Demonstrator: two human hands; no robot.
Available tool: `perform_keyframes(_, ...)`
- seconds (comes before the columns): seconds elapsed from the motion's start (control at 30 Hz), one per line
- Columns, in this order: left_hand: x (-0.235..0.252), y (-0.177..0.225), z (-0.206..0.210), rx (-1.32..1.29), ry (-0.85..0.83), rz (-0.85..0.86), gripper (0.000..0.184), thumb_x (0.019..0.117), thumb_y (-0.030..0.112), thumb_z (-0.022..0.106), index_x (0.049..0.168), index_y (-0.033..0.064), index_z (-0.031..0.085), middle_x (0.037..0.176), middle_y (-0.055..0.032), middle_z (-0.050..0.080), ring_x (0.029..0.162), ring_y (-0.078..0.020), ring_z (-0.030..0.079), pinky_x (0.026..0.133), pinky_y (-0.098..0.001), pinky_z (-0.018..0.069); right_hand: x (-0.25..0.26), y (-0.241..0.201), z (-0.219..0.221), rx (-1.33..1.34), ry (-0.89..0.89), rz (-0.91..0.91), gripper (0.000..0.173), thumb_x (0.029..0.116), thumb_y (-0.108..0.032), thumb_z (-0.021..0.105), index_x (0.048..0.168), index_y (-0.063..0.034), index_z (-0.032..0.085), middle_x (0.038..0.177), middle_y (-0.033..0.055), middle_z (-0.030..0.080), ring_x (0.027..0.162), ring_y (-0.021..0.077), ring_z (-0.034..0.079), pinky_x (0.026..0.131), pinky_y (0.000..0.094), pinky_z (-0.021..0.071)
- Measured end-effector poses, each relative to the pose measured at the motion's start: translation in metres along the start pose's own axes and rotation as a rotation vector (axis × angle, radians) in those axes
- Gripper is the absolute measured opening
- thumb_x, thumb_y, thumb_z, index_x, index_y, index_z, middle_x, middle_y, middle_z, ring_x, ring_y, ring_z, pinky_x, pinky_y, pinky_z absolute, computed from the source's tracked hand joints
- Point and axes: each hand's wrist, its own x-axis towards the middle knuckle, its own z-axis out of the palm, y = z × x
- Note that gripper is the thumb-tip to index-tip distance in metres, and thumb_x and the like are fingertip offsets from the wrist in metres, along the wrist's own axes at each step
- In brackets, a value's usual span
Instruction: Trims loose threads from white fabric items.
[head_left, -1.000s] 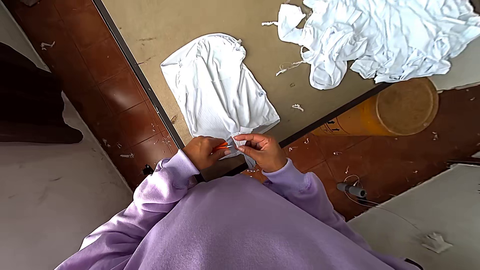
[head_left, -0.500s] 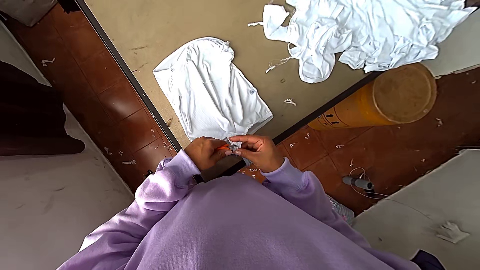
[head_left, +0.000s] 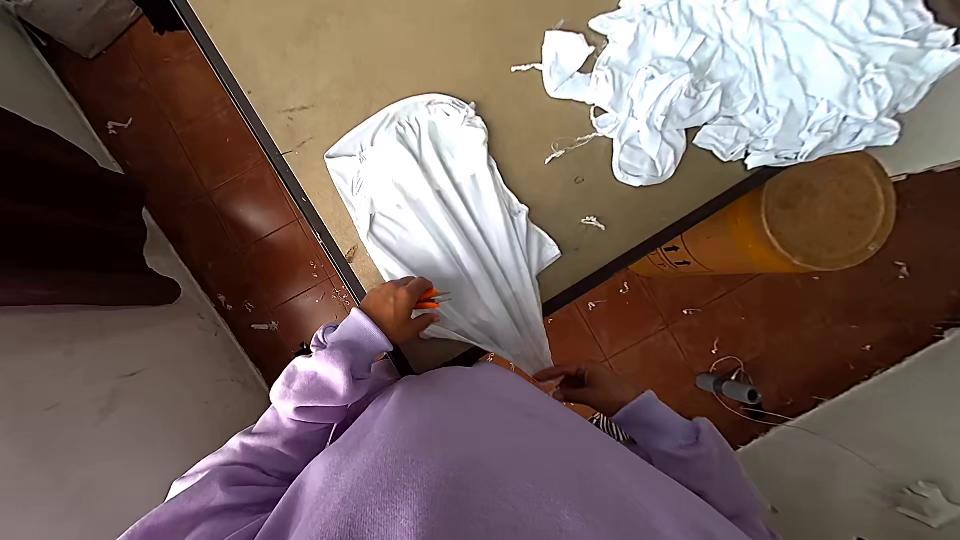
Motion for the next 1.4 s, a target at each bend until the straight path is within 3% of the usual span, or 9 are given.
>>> perform_keyframes(0.2,0.005,-0.011,-0.016,0.135,-0.021,-0.224,0.037,0.0961,0.017,0.068,0.129,-0.0007,0.064,0.110,-0.0250,0.071,0.099,-0.0451,0.071,0.083,-0.0646,0.0548,0.006,0.074,0.014,-0.191,-0.119,0.325,0.034,0.0940,0.002,0.069,0.128,0.0022,0.067,0.125,0.0234,0.067,0.105,0.0307,0.068,0.097,0.0452,0.0516)
perform_keyframes(0.33,0.004,-0.021,-0.016,0.094,0.086,-0.196,0.030,0.0939,0.012,0.069,0.121,-0.0018,0.068,0.106,-0.0242,0.073,0.095,-0.0441,0.072,0.081,-0.0641,0.0558,-0.007,0.013,0.005,-0.697,-0.288,0.536,0.047,0.1060,-0.014,0.053,0.150,0.0010,0.045,0.156,0.0280,0.042,0.146,0.0443,0.039,0.119,0.0577,0.0302)
perform_keyframes(0.53,0.030,-0.030,-0.038,0.079,0.203,-0.246,0.033,0.0929,0.006,0.066,0.125,0.0021,0.071,0.119,-0.0228,0.069,0.103,-0.0430,0.070,0.084,-0.0649,0.0543,0.042,-0.077,0.010,-0.416,0.295,-0.274,0.022,0.0985,-0.009,0.065,0.112,0.0069,0.070,0.100,0.0235,0.072,0.092,0.0392,0.071,0.085,0.0601,0.0545)
perform_keyframes(0.67,0.061,-0.033,-0.036,0.140,0.019,-0.347,0.036,0.0960,0.011,0.066,0.132,0.0057,0.066,0.143,-0.0217,0.055,0.109,-0.0444,0.067,0.087,-0.0650,0.0546,0.094,-0.159,0.030,-0.174,0.479,-0.663,0.020,0.0945,-0.002,0.063,0.111,0.0091,0.068,0.107,0.0227,0.071,0.097,0.0331,0.072,0.088,0.0491,0.0589)
perform_keyframes(0.8,0.055,-0.038,-0.039,0.051,0.068,-0.232,0.025,0.0967,0.013,0.069,0.110,-0.0084,0.069,0.123,-0.0261,0.065,0.106,-0.0430,0.068,0.091,-0.0618,0.0536,0.133,-0.203,0.037,-0.035,0.539,-0.761,0.035,0.0907,0.003,0.061,0.125,0.0093,0.058,0.128,0.0246,0.065,0.120,0.0338,0.065,0.099,0.0476,0.0533)
perform_keyframes(0.93,0.028,-0.043,-0.041,-0.270,0.332,0.037,0.018,0.0925,0.011,0.070,0.087,-0.0062,0.069,0.078,-0.0144,0.067,0.070,-0.0207,0.063,0.068,-0.0403,0.0525,0.143,-0.216,0.051,-0.039,0.481,-0.916,0.045,0.0887,-0.005,0.072,0.125,0.0095,0.051,0.133,0.0242,0.064,0.113,0.0303,0.069,0.098,0.0434,0.0551)
perform_keyframes(1.03,0.014,-0.040,-0.043,-0.509,0.439,0.102,0.012,0.0926,0.007,0.068,0.090,-0.0032,0.073,0.079,-0.0029,0.068,0.067,0.0014,0.057,0.065,-0.0175,0.0482,0.137,-0.219,0.063,0.020,0.523,-0.952,0.027,0.0895,0.000,0.070,0.110,0.0062,0.053,0.113,0.0198,0.071,0.085,0.0192,0.071,0.077,0.0320,0.0583)
perform_keyframes(1.2,0.004,-0.038,-0.035,-0.561,0.601,0.201,0.013,0.0899,0.002,0.062,0.086,-0.0063,0.071,0.085,-0.0079,0.068,0.079,-0.0032,0.061,0.073,-0.0182,0.0499,0.125,-0.220,0.066,-0.036,0.492,-1.075,0.011,0.0874,0.006,0.063,0.087,0.0060,0.075,0.105,0.0217,0.074,0.102,0.0204,0.072,0.089,0.0268,0.0576)
perform_keyframes(1.4,-0.009,-0.032,-0.033,-0.379,0.542,0.029,0.039,0.0939,0.026,0.069,0.115,-0.0067,0.061,0.089,-0.0112,0.065,0.072,-0.0119,0.058,0.067,-0.0284,0.0504,0.118,-0.214,0.064,0.033,0.457,-1.008,0.024,0.0884,0.004,0.069,0.111,0.0080,0.073,0.116,0.0209,0.072,0.097,0.0135,0.072,0.085,0.0232,0.0580)
